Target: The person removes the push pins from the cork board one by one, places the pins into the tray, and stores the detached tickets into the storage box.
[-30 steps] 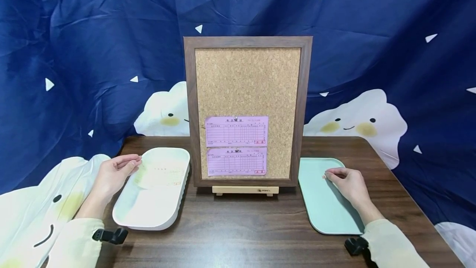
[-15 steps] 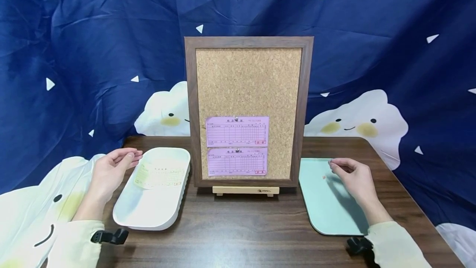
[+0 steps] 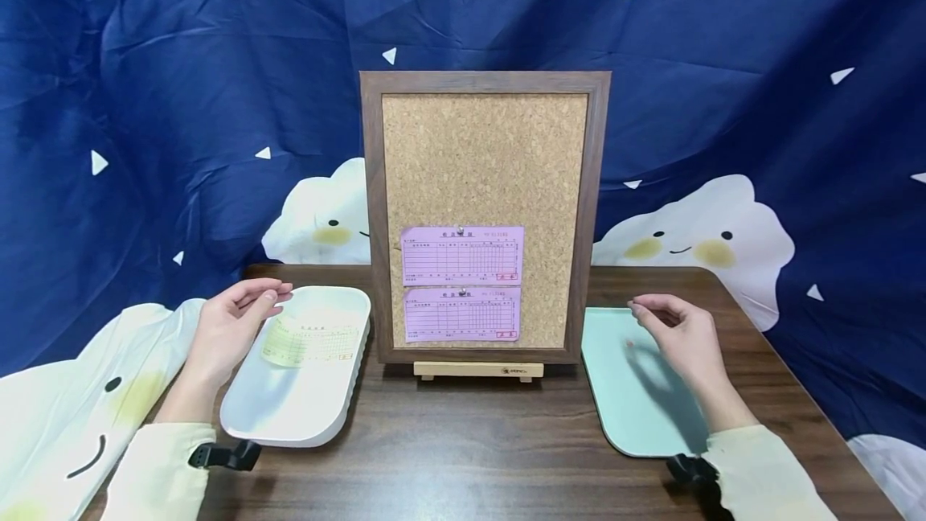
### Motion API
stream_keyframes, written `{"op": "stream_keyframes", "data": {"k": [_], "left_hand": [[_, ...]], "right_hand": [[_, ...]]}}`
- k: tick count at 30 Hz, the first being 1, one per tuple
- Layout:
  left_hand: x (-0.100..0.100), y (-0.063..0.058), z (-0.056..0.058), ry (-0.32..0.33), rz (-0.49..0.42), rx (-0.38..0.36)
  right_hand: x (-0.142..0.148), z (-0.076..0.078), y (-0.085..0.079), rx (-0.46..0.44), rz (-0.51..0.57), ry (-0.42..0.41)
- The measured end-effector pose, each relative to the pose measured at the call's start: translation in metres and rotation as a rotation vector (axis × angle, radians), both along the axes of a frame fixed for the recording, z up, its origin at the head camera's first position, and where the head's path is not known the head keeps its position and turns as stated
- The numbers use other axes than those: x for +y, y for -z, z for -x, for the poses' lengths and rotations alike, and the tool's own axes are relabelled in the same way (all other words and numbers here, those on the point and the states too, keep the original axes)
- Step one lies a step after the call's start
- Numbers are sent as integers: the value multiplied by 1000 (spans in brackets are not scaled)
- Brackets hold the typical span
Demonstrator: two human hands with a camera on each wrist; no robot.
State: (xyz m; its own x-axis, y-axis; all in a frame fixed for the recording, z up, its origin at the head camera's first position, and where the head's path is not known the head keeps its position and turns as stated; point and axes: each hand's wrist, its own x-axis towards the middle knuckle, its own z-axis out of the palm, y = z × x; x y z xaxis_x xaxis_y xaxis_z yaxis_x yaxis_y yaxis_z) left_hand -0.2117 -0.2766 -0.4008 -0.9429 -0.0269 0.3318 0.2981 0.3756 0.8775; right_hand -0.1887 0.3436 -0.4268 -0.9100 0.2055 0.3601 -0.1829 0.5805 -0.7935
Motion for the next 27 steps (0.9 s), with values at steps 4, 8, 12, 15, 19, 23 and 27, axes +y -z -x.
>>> {"op": "stream_keyframes", "data": {"k": [4,8,12,15,19,23,27], "left_hand": [[3,1,0,20,-31,8],[7,0,1,43,-42,13],[13,-2,3,69,-50,24],[16,-3,4,81,-60,37],[21,-4,5,97,-65,55],[29,-6,9,111,-78,69],[37,-7,12,129,-108,79]], "right_hand": [[-7,1,-5,24,41,-20],[-16,2,-10,50,109,-53],[-22,4,-14,74,147,-72],[-26,5,-16,86,166,-81],[-31,6,-21,110,161,-88],[-38,3,-26,131,149,-95],[-44,1,-30,138,154,-109]]}}
